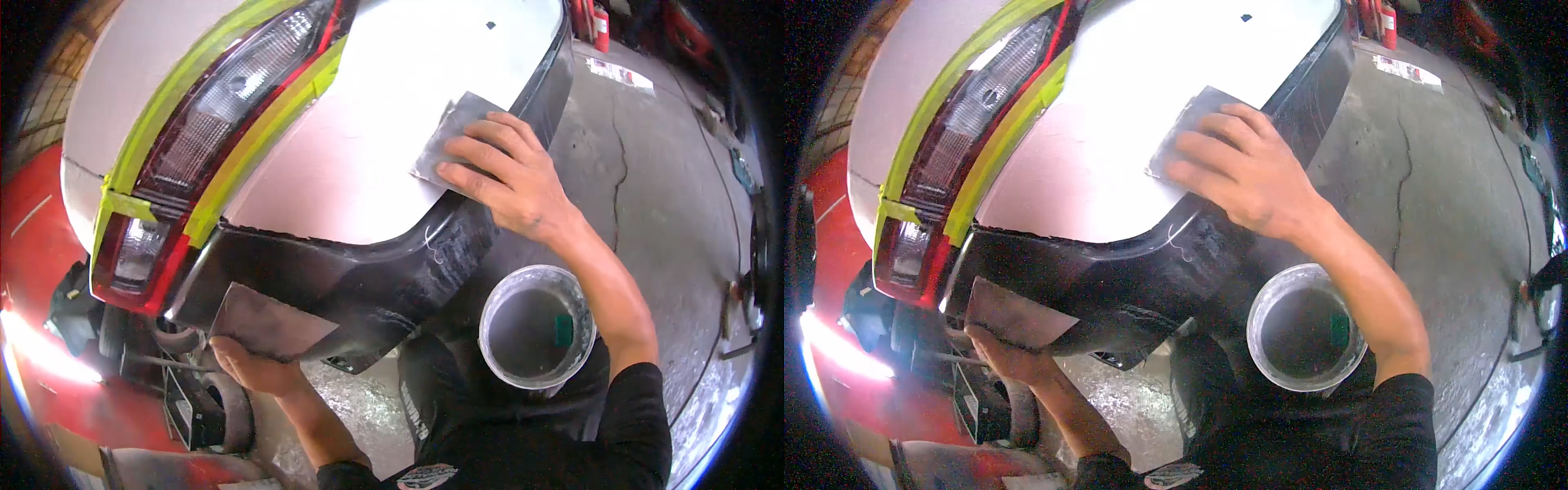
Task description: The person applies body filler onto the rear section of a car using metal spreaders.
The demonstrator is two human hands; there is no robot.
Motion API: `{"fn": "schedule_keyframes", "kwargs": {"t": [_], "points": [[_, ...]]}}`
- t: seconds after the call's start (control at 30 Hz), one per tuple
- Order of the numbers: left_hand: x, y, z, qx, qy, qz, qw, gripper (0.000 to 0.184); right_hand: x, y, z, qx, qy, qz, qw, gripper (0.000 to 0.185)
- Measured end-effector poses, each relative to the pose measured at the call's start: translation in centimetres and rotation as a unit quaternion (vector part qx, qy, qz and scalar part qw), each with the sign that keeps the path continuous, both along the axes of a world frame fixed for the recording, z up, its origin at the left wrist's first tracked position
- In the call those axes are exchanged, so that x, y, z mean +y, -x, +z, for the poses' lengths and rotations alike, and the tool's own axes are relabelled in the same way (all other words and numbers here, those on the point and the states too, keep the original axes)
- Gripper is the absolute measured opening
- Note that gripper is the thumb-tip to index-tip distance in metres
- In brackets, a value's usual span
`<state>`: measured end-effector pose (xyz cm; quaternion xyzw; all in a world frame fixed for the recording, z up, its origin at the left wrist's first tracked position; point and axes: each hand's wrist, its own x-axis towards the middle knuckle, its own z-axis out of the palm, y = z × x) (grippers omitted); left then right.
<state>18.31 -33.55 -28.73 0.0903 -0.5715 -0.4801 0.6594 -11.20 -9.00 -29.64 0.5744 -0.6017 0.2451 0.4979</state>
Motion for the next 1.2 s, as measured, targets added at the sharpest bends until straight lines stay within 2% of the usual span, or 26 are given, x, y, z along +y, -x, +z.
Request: {"fn": "schedule_keyframes", "kwargs": {"t": [0.13, 0.37, 0.53, 0.63, 0.83, 0.93, 1.0, 1.2], "points": [[0.0, 0.4, 0.2, 0.016, 0.008, -0.005, 1.0, 0.051, -2.2, -2.5, 2.2, 0.041, 0.059, -0.016, 0.997, 0.046], [-0.7, -0.1, -0.1, 0.026, 0.023, -0.088, 0.996, 0.052, -7.0, -3.7, 4.5, 0.069, 0.112, 0.02, 0.991, 0.045], [-0.1, 0.2, 0.0, 0.015, 0.009, -0.032, 0.999, 0.054, -8.0, -3.3, 3.9, 0.059, 0.098, 0.028, 0.993, 0.046], [-1.3, -0.9, -0.7, -0.031, 0.043, -0.067, 0.996, 0.057, -7.4, -3.1, 2.8, 0.038, 0.071, 0.027, 0.996, 0.046], [-0.5, -0.2, -0.6, -0.011, -0.006, 0.019, 1.0, 0.06, -4.2, -4.2, 0.1, -0.019, 0.005, 0.008, 1.0, 0.045], [0.6, 0.1, 0.5, -0.011, 0.032, -0.028, 0.999, 0.058, -2.5, -4.8, -0.3, -0.04, -0.03, -0.012, 0.999, 0.042], [0.3, 0.2, 0.1, 0.004, 0.013, -0.02, 1.0, 0.056, -1.2, -5.5, 0.0, -0.053, -0.054, -0.028, 0.997, 0.04], [-1.1, -0.2, -0.6, 0.013, 0.042, -0.082, 0.996, 0.054, -4.1, -7.1, 2.0, 0.017, 0.035, -0.009, 0.999, 0.041]]}}
